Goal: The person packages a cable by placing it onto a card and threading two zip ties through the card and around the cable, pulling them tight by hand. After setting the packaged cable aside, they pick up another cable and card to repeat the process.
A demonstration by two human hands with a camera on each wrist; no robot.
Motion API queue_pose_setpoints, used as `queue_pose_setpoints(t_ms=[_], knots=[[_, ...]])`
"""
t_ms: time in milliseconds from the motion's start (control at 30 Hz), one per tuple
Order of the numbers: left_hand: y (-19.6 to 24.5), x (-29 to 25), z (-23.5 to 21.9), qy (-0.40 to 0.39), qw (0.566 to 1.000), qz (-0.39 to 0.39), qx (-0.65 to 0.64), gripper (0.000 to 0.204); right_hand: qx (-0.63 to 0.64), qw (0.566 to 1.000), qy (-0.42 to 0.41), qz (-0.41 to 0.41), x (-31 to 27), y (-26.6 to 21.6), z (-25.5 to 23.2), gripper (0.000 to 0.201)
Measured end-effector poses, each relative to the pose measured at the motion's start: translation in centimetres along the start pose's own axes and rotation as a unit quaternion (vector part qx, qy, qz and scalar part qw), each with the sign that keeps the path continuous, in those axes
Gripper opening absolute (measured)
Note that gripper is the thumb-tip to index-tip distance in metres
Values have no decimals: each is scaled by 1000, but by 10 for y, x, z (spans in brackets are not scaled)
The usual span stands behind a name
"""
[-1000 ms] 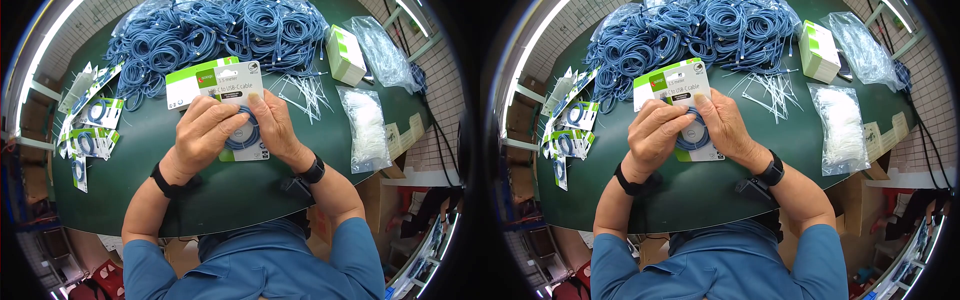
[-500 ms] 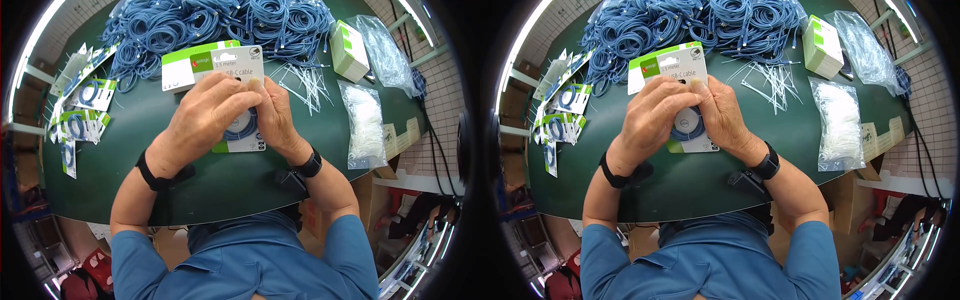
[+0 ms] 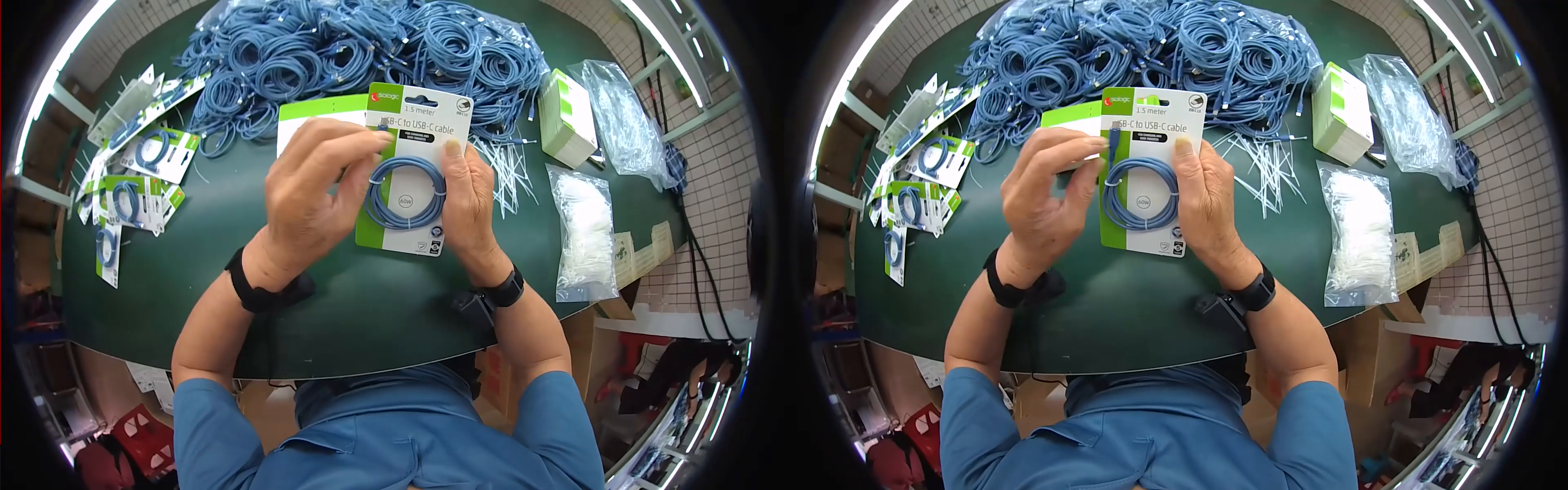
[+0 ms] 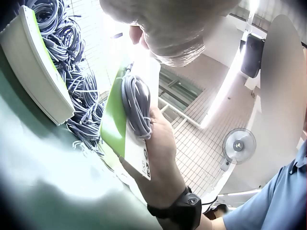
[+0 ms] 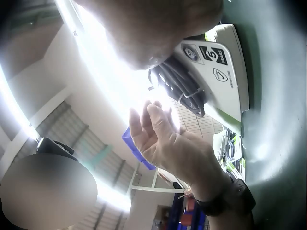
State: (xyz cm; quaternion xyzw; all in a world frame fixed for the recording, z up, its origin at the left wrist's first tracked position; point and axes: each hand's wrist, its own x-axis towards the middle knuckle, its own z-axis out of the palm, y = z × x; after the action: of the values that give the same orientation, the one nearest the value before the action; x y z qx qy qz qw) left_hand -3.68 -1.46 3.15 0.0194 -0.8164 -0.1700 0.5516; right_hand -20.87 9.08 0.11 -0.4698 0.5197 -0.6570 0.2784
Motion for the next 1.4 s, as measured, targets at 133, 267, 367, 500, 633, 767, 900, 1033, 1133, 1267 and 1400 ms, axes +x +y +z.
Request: queue_pose_setpoints(t_ms=[133, 267, 367, 500, 633, 767, 900, 1033, 1133, 1267, 1400], knots=[[10, 1, -5, -9, 994, -97, 56, 36, 19, 1000, 23, 5, 2, 1, -3, 44], [25, 1, 2, -122, 968, -169, 139, 38, 30, 999, 29, 3, -1, -1, -1, 44], [25, -6, 11, -104, 970, -199, 91, 42, 36, 999, 29, 1, -2, -2, -1, 43], [19, -14, 18, -78, 975, -202, 60, 41, 39, 999, 30, 2, -3, -3, -1, 42], [16, -24, 22, -91, 927, -339, -134, 34, 39, 998, 40, 9, -4, 1, 1, 42], [13, -25, 18, -115, 921, -342, -148, 31, 26, 999, 33, 19, -5, 7, 1, 42], [1, -28, 20, -111, 908, -343, -213, 31, 31, 999, 31, 24, -3, 13, 1, 42], [-2, -25, 16, -146, 913, -325, -198, 40, 40, 998, 26, 27, 1, 15, -2, 43], [11, -20, 17, -87, 901, -347, -248, 50, 70, 997, 35, 18, 2, 10, -3, 43], [26, -19, 25, -5, 872, -380, -308, 56, 78, 995, 53, 28, -1, 6, -6, 45], [26, -24, 32, 60, 846, -418, -324, 54, 70, 995, 72, -9, -4, 11, -5, 47]])
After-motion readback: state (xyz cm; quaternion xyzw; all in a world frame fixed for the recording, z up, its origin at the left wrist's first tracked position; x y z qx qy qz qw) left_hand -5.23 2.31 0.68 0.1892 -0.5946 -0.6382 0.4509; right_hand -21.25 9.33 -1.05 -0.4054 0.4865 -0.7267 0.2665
